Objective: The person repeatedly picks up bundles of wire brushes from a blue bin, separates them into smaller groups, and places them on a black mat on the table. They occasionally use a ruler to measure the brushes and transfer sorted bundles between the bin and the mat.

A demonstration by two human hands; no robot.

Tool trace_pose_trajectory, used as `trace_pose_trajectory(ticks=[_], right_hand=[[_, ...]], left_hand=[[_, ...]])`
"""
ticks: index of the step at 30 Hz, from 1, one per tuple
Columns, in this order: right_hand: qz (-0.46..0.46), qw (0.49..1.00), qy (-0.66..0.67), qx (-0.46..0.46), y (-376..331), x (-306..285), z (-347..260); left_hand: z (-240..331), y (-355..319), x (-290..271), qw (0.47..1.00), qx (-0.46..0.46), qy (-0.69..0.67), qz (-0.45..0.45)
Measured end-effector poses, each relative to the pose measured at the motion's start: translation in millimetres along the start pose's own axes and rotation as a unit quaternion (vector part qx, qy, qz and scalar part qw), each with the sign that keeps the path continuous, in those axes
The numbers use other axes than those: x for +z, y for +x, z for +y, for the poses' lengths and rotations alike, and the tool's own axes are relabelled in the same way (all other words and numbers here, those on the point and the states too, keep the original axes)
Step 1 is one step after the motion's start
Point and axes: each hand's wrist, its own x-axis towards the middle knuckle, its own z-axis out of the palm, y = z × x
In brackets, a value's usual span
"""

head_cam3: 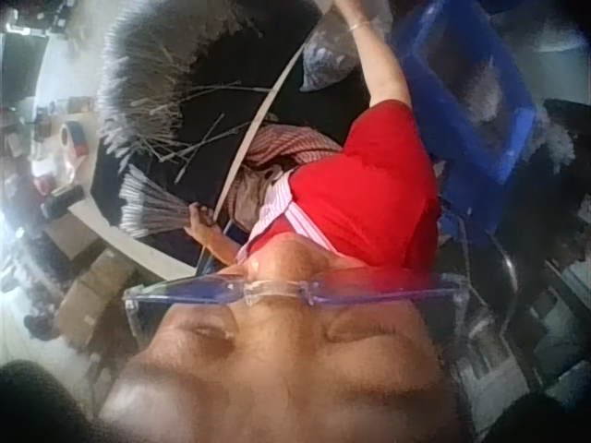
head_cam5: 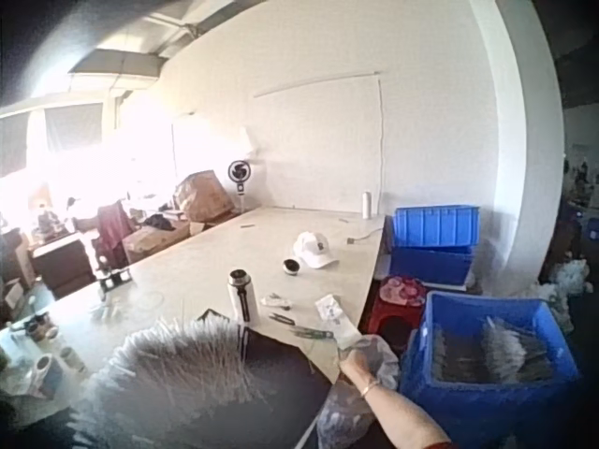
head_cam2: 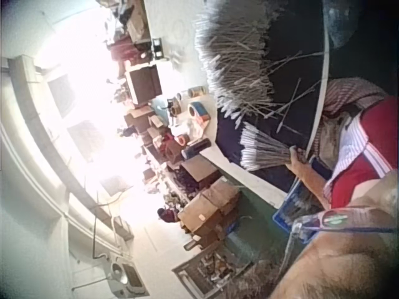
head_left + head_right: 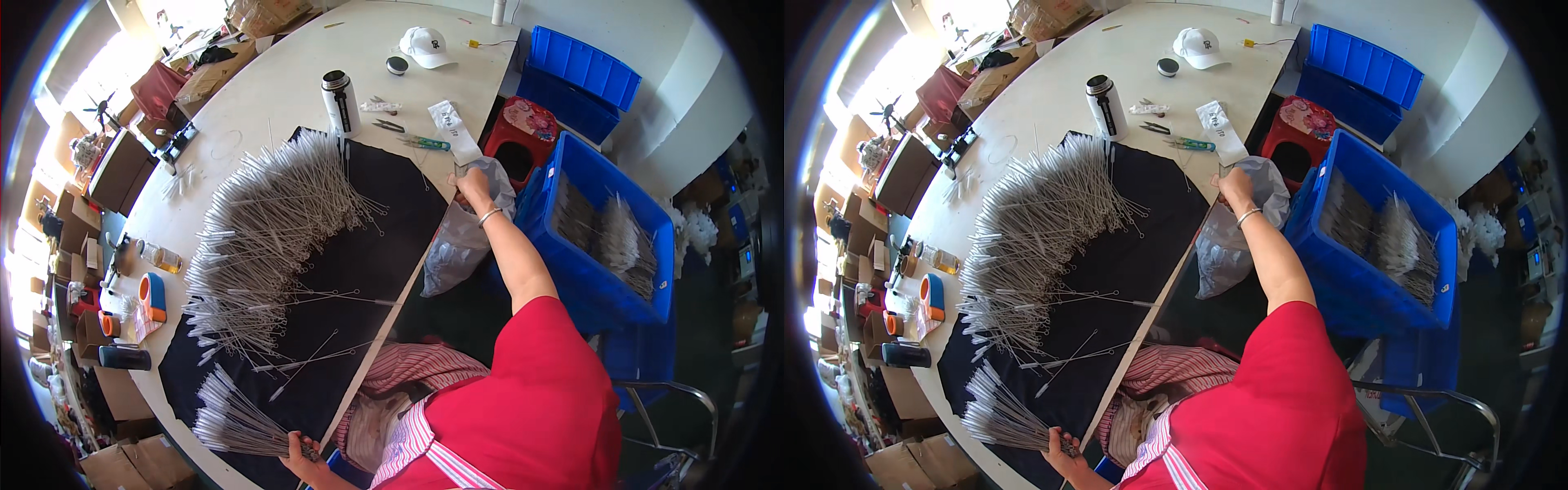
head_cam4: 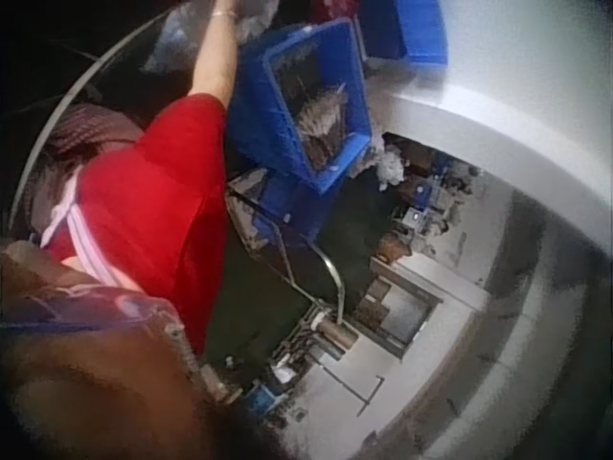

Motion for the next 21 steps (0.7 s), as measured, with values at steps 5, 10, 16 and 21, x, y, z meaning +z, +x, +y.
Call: trace_pose_trajectory(ticks=[5,10,16,21], right_hand=[[0.22,0.902,-0.272,-0.254,19,-5,-7],[0.31,0.805,-0.345,-0.371,72,-13,-47],[0.391,0.812,-0.131,-0.414,37,-54,-69],[-0.171,0.872,0.288,-0.357,-206,62,-61]], left_hand=[[4,-7,15,1.0,0.012,-0.008,0.01],[9,-4,1,1.0,0.002,-0.018,-0.02],[18,-3,13,0.995,-0.064,-0.076,0.026],[-2,-9,-7,0.988,-0.047,-0.138,0.059]])
